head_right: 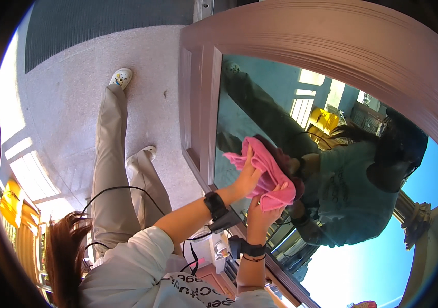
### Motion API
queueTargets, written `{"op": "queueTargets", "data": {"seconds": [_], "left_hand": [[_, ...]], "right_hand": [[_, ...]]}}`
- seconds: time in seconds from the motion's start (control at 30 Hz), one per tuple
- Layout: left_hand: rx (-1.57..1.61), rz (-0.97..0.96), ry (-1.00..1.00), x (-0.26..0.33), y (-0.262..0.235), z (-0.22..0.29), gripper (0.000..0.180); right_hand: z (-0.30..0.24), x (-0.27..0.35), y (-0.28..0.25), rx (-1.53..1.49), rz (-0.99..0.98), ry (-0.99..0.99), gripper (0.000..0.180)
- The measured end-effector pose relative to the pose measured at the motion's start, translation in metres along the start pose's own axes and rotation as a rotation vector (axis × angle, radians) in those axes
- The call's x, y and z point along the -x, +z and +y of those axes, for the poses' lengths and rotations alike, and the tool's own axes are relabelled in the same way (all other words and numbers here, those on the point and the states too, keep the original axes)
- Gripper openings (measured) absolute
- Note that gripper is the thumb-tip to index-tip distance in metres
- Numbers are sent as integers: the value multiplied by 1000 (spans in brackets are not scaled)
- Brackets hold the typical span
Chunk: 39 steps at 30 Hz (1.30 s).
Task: The person wipes a glass door and its metal handle using a pink cloth, cleaning both the glass surface and the surrounding frame.
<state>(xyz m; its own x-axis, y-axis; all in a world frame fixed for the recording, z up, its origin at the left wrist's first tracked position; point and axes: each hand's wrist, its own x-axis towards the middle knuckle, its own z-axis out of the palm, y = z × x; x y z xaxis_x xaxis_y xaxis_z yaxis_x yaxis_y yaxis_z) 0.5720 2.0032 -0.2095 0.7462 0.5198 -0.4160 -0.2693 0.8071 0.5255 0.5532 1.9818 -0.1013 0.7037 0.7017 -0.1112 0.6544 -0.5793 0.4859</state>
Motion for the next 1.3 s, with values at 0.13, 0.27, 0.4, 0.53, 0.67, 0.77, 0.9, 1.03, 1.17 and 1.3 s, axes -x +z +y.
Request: {"op": "queueTargets", "data": {"seconds": [0.13, 0.27, 0.4, 0.53, 0.67, 0.77, 0.9, 1.03, 1.17, 1.3], "left_hand": [[153, -21, 5, -117, -55, 33, 40], [-96, -36, 83, -154, -77, 35, 44], [-231, -42, 229, -112, -68, 26, 49], [-317, -278, 133, -20, -47, 7, 56], [-470, -265, 152, -11, -46, 12, 58], [-472, -140, 93, -64, -55, 39, 59], [-540, -128, 152, -114, -71, 50, 63], [-559, -244, 218, -94, -75, 51, 65], [-479, -202, 135, -57, -64, 36, 65], [-552, -178, 139, -95, -69, 56, 62]], "right_hand": [[-48, -111, 3, -59, 120, -182, 50], [-73, -161, 15, -99, 253, -240, 48], [-58, -123, 20, -22, 200, -184, 49], [-21, -32, 22, 32, 33, -49, 53], [-12, 2, 17, -7, -56, 52, 53], [-22, -34, 14, 6, -31, -54, 54], [-50, -111, 13, -18, 83, -131, 54], [-50, -107, 9, 43, 176, -117, 48], [-29, -53, 7, 36, 88, -39, 55], [-28, -59, 3, 33, 4, -61, 54]]}}
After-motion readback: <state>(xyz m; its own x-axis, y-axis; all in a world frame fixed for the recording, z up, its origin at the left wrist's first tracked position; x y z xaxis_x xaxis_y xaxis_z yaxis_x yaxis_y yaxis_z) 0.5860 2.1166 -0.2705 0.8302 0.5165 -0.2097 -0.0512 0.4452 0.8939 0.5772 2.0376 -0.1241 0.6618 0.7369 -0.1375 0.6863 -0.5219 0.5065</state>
